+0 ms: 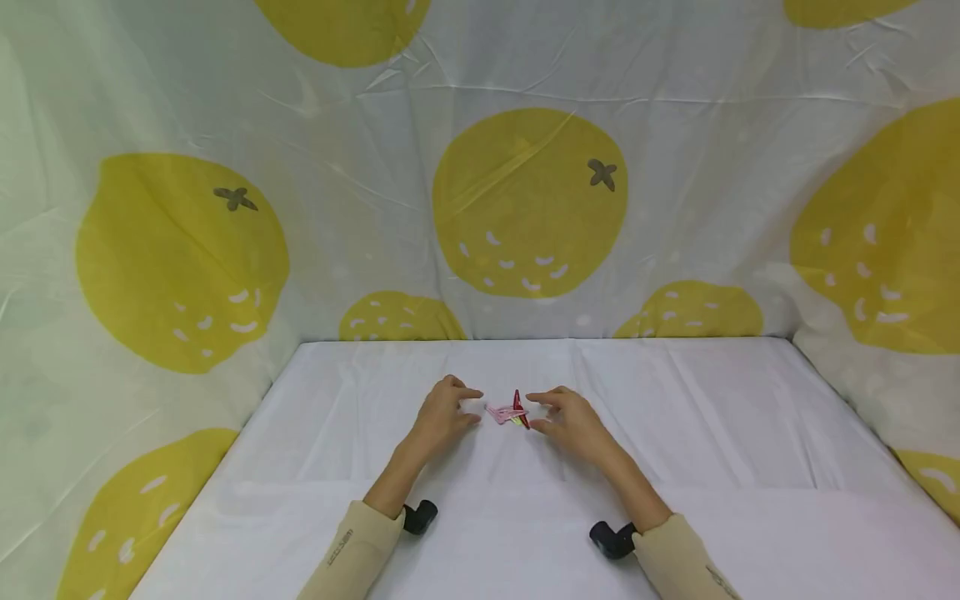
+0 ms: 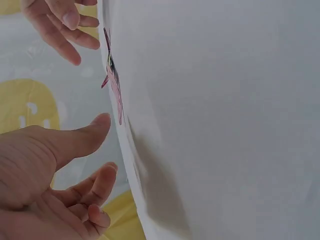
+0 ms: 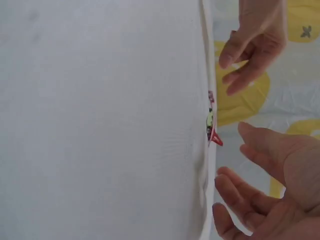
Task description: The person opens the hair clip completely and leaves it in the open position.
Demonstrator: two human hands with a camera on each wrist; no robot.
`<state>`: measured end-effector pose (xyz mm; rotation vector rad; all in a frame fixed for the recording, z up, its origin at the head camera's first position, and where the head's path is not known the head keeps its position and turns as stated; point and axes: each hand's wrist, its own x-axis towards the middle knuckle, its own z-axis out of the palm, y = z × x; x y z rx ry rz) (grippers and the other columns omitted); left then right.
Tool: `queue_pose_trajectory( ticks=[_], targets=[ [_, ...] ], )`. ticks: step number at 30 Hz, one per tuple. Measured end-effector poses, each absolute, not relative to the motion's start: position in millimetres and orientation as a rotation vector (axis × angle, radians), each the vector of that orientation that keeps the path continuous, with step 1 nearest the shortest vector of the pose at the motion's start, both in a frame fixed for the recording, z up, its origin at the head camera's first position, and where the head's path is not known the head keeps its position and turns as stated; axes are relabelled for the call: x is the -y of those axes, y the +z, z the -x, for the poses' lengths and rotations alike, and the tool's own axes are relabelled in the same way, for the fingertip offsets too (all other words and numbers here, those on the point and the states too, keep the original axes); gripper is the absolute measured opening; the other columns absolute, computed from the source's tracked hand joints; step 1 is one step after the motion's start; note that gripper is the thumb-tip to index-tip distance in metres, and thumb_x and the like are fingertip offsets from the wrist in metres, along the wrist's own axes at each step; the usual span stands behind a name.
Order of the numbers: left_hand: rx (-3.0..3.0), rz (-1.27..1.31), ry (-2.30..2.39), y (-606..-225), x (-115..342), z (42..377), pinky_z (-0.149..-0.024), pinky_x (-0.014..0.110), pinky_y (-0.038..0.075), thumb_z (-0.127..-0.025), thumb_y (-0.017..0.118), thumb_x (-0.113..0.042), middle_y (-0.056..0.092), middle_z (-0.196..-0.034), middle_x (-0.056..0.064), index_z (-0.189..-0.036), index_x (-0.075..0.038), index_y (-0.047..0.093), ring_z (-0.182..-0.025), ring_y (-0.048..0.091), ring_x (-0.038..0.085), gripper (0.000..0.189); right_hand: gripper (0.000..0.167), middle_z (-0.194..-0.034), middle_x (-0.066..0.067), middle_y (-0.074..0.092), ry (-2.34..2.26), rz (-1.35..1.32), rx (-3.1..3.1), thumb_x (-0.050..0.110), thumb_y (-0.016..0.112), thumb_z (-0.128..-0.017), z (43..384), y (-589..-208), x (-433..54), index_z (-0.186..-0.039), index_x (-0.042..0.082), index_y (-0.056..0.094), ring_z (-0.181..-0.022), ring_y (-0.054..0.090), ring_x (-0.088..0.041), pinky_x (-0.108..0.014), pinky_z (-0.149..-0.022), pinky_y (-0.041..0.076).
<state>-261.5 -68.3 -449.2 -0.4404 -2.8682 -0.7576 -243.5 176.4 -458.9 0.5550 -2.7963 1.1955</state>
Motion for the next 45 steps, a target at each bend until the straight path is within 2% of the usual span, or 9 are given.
queue_pose_trajectory(
  ticks=[2, 5, 11, 15, 19, 27, 34, 41, 45],
  targets=[
    [2.881, 0.456, -0.795, -449, 65, 266, -0.085, 0.042, 0.05, -0.082, 0.086, -0.006, 0.064, -0.109, 0.016, -0.113, -0.006, 0.08, -0.101, 0.059, 0.03, 0.031, 0.04, -0.114, -0.013, 0.072, 1.248, -0.523, 2.798, 0.013, 0.08, -0.09, 247, -461, -174, -0.128, 0.007, 0.073, -0.09, 0.063, -0.022, -0.031, -0.077, 0.051],
    [2.904, 0.473, -0.811, -448, 60, 271, -0.083, 0.041, 0.05, -0.08, 0.085, -0.002, 0.065, -0.104, 0.016, -0.107, -0.004, 0.082, -0.097, 0.06, 0.03, 0.027, 0.036, -0.098, -0.011, 0.075, 1.345, -0.505, 2.792, 0.013, 0.082, -0.087, 250, -464, -169, -0.122, 0.006, 0.076, -0.074, 0.06, -0.015, -0.023, -0.064, 0.046],
    [2.947, 0.421, -0.871, -446, 55, 277, -0.077, 0.037, 0.05, -0.081, 0.085, -0.002, 0.067, -0.093, 0.013, -0.088, -0.005, 0.081, -0.087, 0.06, 0.024, 0.009, 0.03, -0.082, -0.007, 0.073, 1.467, -0.486, 2.781, 0.012, 0.084, -0.084, 255, -467, -155, -0.112, 0.004, 0.08, -0.056, 0.056, -0.006, -0.021, -0.054, 0.046],
    [2.958, 0.406, -0.926, -448, 54, 280, -0.069, 0.03, 0.045, -0.082, 0.084, -0.002, 0.067, -0.081, 0.007, -0.076, -0.007, 0.078, -0.077, 0.055, 0.017, 0.01, 0.027, -0.078, -0.005, 0.072, 1.467, -0.445, 2.787, 0.009, 0.084, -0.083, 256, -467, -145, -0.109, 0.004, 0.081, -0.057, 0.051, -0.006, -0.02, -0.054, 0.043],
    [2.97, 0.393, -0.957, -449, 56, 280, -0.065, 0.027, 0.042, -0.083, 0.084, -0.003, 0.067, -0.074, 0.004, -0.074, -0.006, 0.077, -0.071, 0.052, 0.013, 0.011, 0.026, -0.076, -0.003, 0.071, 1.388, -0.405, 2.801, 0.009, 0.085, -0.082, 255, -465, -137, -0.108, 0.007, 0.082, -0.064, 0.05, -0.009, -0.021, -0.056, 0.039],
    [3.022, 0.419, -0.933, -447, 58, 275, -0.067, 0.028, 0.042, -0.086, 0.081, -0.006, 0.066, -0.074, 0.003, -0.078, -0.006, 0.077, -0.07, 0.052, 0.013, 0.009, 0.025, -0.088, -0.004, 0.079, 1.346, -0.313, 2.809, 0.009, 0.085, -0.082, 253, -465, -131, -0.107, 0.011, 0.083, -0.066, 0.052, -0.01, -0.022, -0.057, 0.039],
    [3.047, 0.434, -0.936, -448, 60, 271, -0.067, 0.028, 0.044, -0.087, 0.08, -0.007, 0.07, -0.079, 0.004, -0.08, -0.006, 0.077, -0.071, 0.055, 0.013, 0.008, 0.016, -0.076, 0.0, 0.073, 1.312, -0.292, 2.773, 0.011, 0.086, -0.082, 252, -466, -129, -0.098, 0.012, 0.085, -0.065, 0.049, -0.011, -0.023, -0.055, 0.035],
    [3.041, 0.507, -0.963, -448, 62, 268, -0.066, 0.026, 0.043, -0.087, 0.079, -0.006, 0.071, -0.08, 0.005, -0.082, -0.005, 0.077, -0.072, 0.054, 0.011, 0.006, 0.005, -0.074, -0.001, 0.073, 1.283, -0.295, 2.763, 0.01, 0.086, -0.081, 251, -468, -129, -0.084, 0.009, 0.083, -0.065, 0.051, -0.01, -0.022, -0.056, 0.038],
    [3.012, 0.538, -1.012, -447, 62, 266, -0.067, 0.025, 0.044, -0.087, 0.078, -0.006, 0.071, -0.079, 0.004, -0.082, -0.005, 0.077, -0.071, 0.054, 0.01, 0.005, 0.005, -0.073, -0.002, 0.074, 1.336, -0.285, 2.754, 0.008, 0.084, -0.082, 251, -468, -130, -0.08, 0.005, 0.08, -0.066, 0.052, -0.009, -0.021, -0.058, 0.04]
  ],
)
